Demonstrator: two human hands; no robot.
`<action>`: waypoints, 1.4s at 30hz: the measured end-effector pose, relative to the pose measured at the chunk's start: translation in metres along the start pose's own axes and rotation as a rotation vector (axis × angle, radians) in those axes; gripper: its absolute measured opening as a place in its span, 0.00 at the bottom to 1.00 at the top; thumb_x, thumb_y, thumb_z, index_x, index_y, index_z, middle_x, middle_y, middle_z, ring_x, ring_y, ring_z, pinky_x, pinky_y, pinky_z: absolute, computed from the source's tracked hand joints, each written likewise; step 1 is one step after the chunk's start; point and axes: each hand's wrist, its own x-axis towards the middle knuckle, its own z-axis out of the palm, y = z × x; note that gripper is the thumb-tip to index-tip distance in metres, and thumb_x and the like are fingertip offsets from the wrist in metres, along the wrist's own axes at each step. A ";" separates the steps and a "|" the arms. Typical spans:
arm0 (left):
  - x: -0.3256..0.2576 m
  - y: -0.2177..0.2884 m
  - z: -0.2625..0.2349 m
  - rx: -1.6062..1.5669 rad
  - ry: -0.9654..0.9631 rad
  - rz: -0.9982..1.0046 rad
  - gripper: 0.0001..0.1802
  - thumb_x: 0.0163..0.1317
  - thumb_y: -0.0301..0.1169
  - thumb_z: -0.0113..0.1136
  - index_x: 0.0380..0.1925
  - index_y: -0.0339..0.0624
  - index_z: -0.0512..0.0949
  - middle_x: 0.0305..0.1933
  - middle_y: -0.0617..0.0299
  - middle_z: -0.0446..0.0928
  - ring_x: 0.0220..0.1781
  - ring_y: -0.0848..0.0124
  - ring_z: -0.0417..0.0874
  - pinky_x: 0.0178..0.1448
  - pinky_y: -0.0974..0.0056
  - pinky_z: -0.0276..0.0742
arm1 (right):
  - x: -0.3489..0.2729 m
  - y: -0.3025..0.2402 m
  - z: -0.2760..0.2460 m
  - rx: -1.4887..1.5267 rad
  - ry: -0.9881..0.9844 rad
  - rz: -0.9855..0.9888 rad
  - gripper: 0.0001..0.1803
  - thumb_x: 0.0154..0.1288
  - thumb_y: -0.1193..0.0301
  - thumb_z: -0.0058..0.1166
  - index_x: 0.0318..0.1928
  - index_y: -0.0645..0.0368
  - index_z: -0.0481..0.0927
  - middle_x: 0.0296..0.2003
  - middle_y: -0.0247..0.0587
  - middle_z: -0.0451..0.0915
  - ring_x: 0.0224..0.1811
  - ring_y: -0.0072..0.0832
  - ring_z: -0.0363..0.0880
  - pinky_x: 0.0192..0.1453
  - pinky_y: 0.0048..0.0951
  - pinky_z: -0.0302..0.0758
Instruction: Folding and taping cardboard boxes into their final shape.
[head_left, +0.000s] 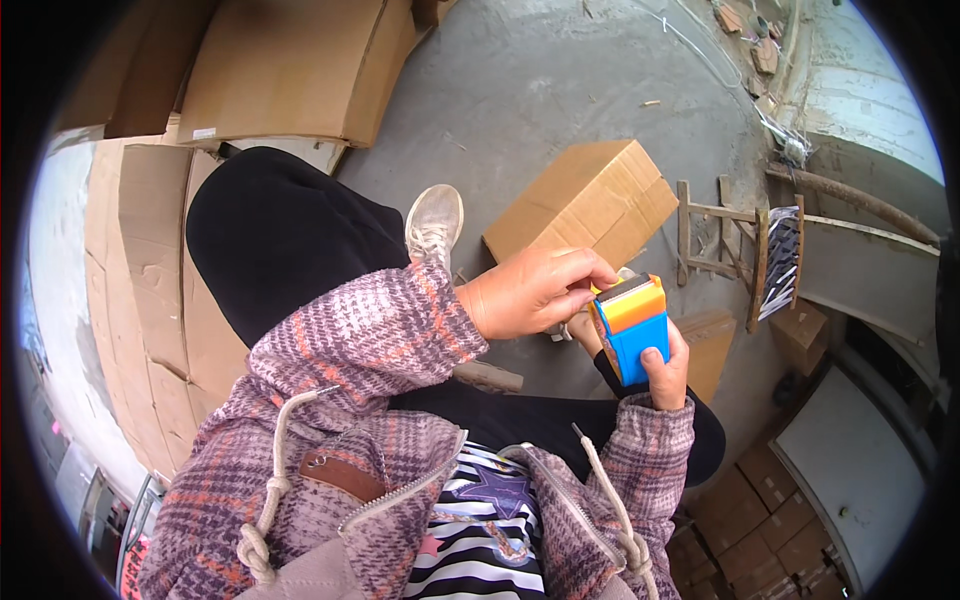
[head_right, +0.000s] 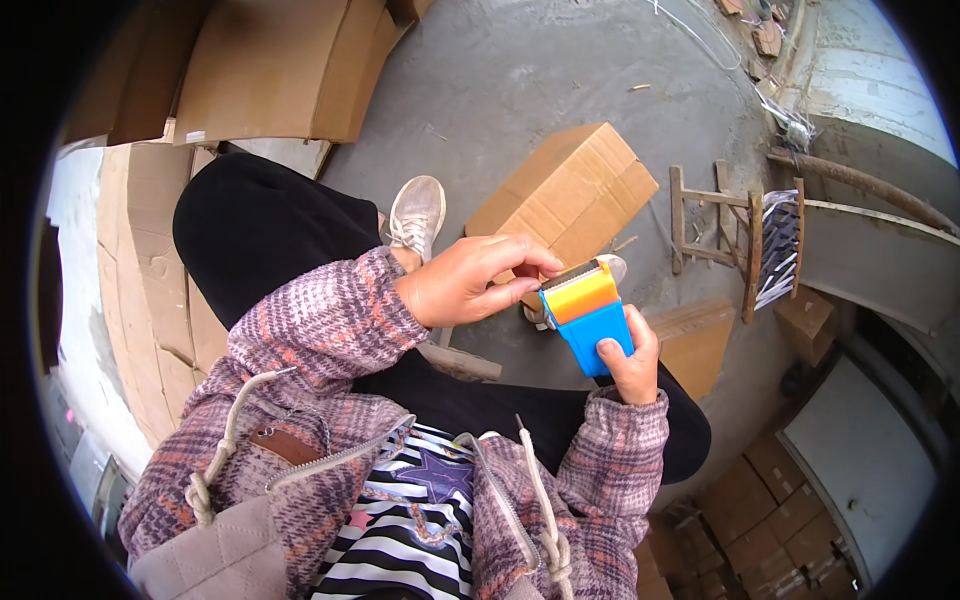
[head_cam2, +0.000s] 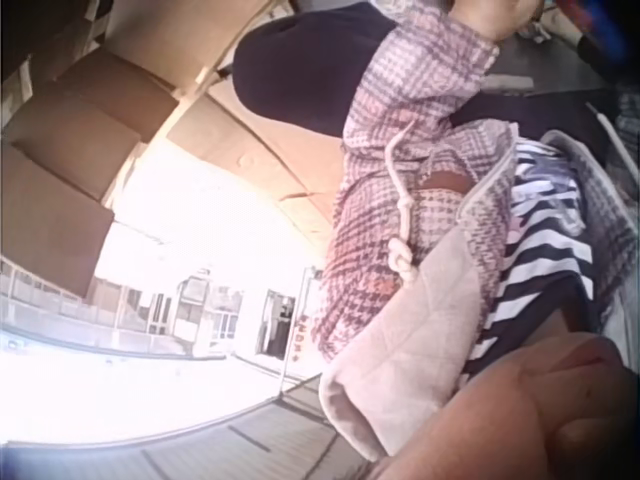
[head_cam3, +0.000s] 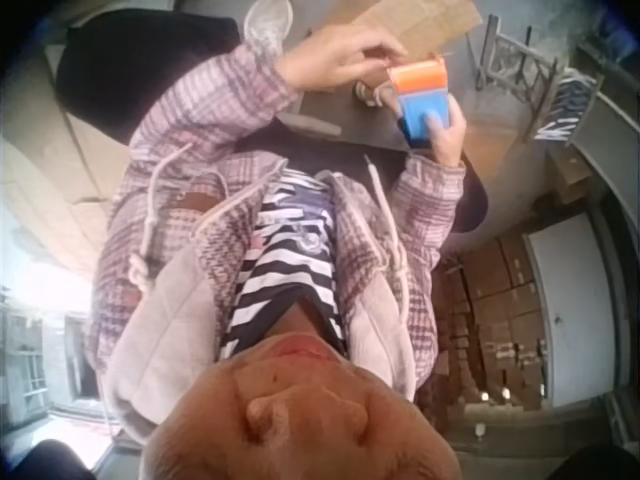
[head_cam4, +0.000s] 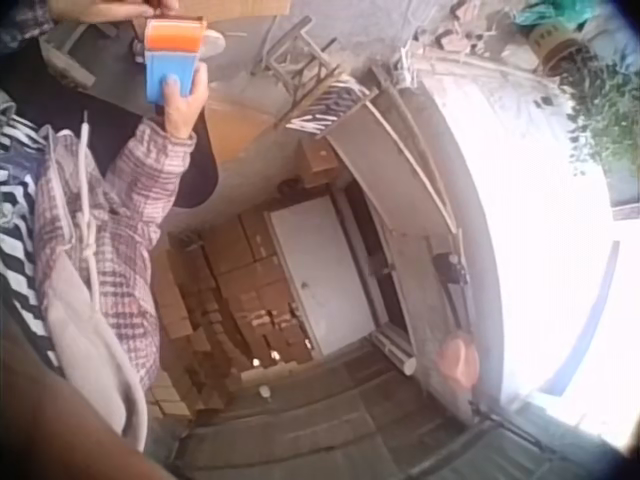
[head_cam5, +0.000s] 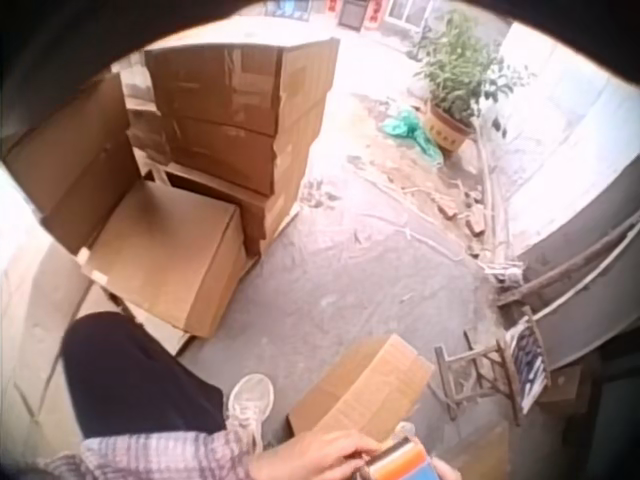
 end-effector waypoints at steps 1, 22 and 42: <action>0.000 0.002 0.001 0.060 0.011 0.065 0.13 0.60 0.22 0.57 0.47 0.40 0.74 0.40 0.55 0.79 0.41 0.62 0.82 0.44 0.63 0.78 | -0.001 0.001 -0.002 0.022 -0.007 0.006 0.31 0.54 0.49 0.63 0.45 0.64 0.73 0.35 0.31 0.77 0.36 0.17 0.73 0.41 0.21 0.71; 0.010 0.014 -0.015 -0.101 -0.025 -0.050 0.16 0.60 0.20 0.49 0.46 0.41 0.79 0.38 0.60 0.73 0.39 0.71 0.74 0.41 0.68 0.70 | 0.010 -0.026 -0.001 -0.120 -0.180 -0.004 0.31 0.48 0.47 0.66 0.38 0.63 0.75 0.28 0.35 0.78 0.30 0.20 0.75 0.36 0.24 0.72; 0.007 0.015 -0.013 -0.031 0.029 0.088 0.12 0.59 0.18 0.51 0.43 0.36 0.76 0.39 0.57 0.75 0.38 0.67 0.78 0.40 0.66 0.75 | 0.012 -0.024 -0.003 -0.128 -0.215 0.023 0.31 0.49 0.46 0.64 0.38 0.64 0.75 0.28 0.35 0.78 0.30 0.21 0.75 0.35 0.25 0.72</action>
